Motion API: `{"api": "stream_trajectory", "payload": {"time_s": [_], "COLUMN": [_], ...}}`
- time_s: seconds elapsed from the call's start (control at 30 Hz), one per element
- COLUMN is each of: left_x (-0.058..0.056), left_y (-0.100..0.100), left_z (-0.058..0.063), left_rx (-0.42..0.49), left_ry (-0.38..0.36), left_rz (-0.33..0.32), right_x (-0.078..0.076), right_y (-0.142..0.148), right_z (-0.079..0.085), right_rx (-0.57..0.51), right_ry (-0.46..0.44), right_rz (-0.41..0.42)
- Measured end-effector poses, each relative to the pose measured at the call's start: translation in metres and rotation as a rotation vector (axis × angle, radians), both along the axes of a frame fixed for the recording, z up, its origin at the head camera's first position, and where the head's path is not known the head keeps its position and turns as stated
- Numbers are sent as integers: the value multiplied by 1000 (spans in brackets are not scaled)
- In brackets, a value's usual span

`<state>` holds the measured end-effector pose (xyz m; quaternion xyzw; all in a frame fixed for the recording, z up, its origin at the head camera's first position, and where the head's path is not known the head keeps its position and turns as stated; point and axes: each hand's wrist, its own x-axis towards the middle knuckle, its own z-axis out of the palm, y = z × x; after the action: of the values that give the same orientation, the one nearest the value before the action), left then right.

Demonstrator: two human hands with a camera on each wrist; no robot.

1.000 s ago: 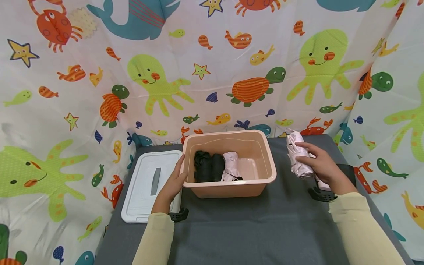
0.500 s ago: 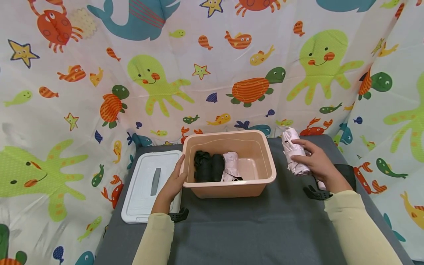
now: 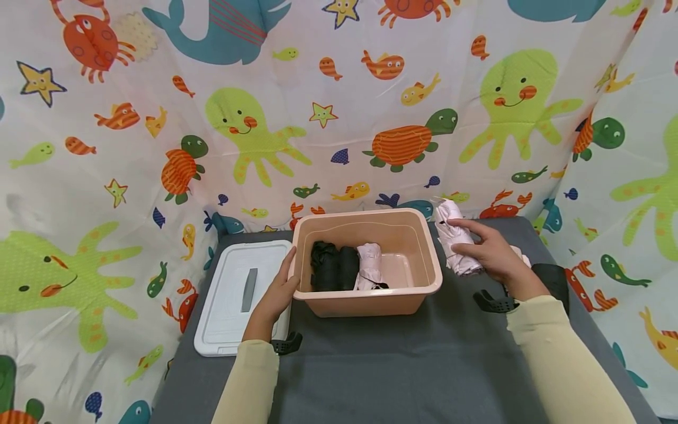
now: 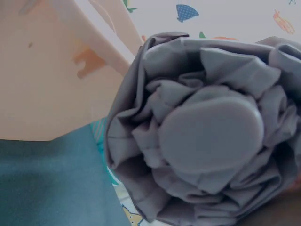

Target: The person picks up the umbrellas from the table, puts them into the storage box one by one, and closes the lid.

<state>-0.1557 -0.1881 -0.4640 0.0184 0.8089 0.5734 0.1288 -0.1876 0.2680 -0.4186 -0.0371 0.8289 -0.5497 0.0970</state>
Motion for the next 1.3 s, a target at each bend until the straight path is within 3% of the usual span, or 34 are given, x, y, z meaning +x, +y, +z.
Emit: {"api": "stream_trajectory", "payload": {"time_s": [0.43,0.77,0.93,1.2,1.3], "left_x": [-3,-2,-5,-17,-17], "left_y": [-1,-2,-4,-10,-9], "left_z": [-1,-2,-5,-33,-36], "left_rx": [8,7,13,17,10], "left_ry": [-9,11,5,34,51], "left_rz": [-5,-8,-11,7,21], "right_x": [-7,-16,-22,-31,-34], "right_y": [-25,-48,-59,-74,-79], "right_z": [11,17,20,25,25], "right_rx": [22,-3,56,100,143], "right_ry": [3,3,3,-42,-38], "right_rz": [28,108,140,218,251]}}
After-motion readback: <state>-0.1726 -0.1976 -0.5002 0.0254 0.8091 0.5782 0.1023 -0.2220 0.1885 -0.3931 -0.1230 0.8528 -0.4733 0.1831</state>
